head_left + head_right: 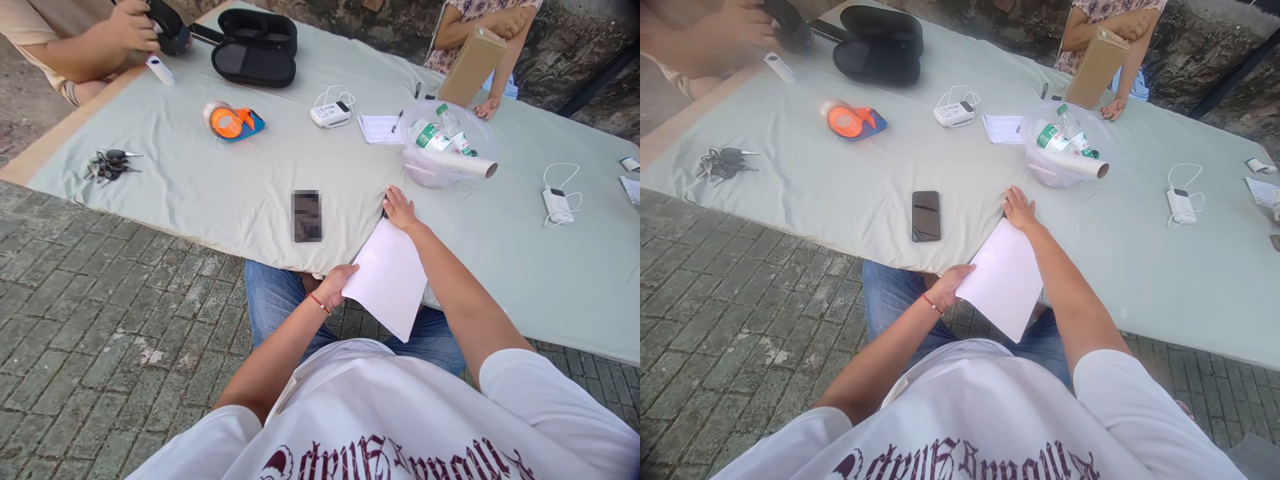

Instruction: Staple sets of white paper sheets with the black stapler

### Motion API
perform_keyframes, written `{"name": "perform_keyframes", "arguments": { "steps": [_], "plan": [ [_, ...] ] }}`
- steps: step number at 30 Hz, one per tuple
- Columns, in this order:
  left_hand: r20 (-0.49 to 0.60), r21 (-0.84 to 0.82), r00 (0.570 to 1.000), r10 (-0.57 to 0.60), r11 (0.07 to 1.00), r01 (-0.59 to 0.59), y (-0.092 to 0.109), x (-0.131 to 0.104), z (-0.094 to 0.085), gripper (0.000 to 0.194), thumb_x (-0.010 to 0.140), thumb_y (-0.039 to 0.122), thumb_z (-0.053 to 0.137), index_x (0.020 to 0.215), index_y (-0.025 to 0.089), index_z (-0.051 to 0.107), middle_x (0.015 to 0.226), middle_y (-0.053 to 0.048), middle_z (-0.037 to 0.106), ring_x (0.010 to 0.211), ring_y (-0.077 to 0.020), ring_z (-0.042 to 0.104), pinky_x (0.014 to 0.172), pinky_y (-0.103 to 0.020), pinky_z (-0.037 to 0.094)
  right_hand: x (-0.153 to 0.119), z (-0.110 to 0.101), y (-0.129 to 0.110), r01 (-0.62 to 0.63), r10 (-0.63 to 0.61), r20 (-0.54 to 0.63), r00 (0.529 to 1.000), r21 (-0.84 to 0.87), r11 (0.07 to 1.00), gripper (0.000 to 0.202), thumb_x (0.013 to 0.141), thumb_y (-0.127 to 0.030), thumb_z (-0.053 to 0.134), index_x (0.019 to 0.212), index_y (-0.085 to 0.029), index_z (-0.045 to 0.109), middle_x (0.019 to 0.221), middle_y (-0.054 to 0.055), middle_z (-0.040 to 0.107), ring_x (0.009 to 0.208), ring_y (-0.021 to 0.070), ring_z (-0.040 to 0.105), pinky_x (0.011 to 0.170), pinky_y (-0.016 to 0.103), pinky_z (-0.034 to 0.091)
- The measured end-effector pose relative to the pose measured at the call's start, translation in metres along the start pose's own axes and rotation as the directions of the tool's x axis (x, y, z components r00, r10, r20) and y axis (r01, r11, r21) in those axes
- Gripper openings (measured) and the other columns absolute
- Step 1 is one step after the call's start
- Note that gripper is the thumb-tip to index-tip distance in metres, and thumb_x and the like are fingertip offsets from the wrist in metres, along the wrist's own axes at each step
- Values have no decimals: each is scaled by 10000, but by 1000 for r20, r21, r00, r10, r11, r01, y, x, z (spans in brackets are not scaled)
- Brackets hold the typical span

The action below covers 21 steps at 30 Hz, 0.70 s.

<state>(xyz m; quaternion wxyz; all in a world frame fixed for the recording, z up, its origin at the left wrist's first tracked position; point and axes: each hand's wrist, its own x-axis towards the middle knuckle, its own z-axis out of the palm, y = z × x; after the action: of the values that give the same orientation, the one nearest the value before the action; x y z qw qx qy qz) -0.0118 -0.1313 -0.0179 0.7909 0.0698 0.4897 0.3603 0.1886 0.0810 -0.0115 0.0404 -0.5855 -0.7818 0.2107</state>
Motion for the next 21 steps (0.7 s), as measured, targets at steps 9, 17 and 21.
{"name": "perform_keyframes", "arguments": {
  "steps": [9,17,21],
  "plan": [
    [-3,16,1000,10,1000,-10,2,-4,2,190,796,291,703,815,103,673,685,-82,697,592,-182,637,559,-290,501,0,3,2,15,-15,-33,999,15,1000,621,991,-546,134,1560,-309,210,1667,17,103,1530,267,58,1166,682,44],
    [-68,182,993,95,980,-82,0,-6,4,213,799,320,696,703,157,599,626,-34,620,524,-137,549,494,-252,397,3,9,6,18,-17,-54,998,9,1000,624,992,-548,129,1563,-307,197,1667,16,102,1530,258,54,1165,682,54],
    [-97,317,980,175,939,-136,-4,-3,2,272,798,379,691,670,168,575,582,-7,573,494,-123,497,498,-250,356,3,11,8,18,-17,-63,998,13,1000,618,994,-543,128,1562,-309,203,1666,21,109,1530,256,59,1164,681,59]
  ]
}}
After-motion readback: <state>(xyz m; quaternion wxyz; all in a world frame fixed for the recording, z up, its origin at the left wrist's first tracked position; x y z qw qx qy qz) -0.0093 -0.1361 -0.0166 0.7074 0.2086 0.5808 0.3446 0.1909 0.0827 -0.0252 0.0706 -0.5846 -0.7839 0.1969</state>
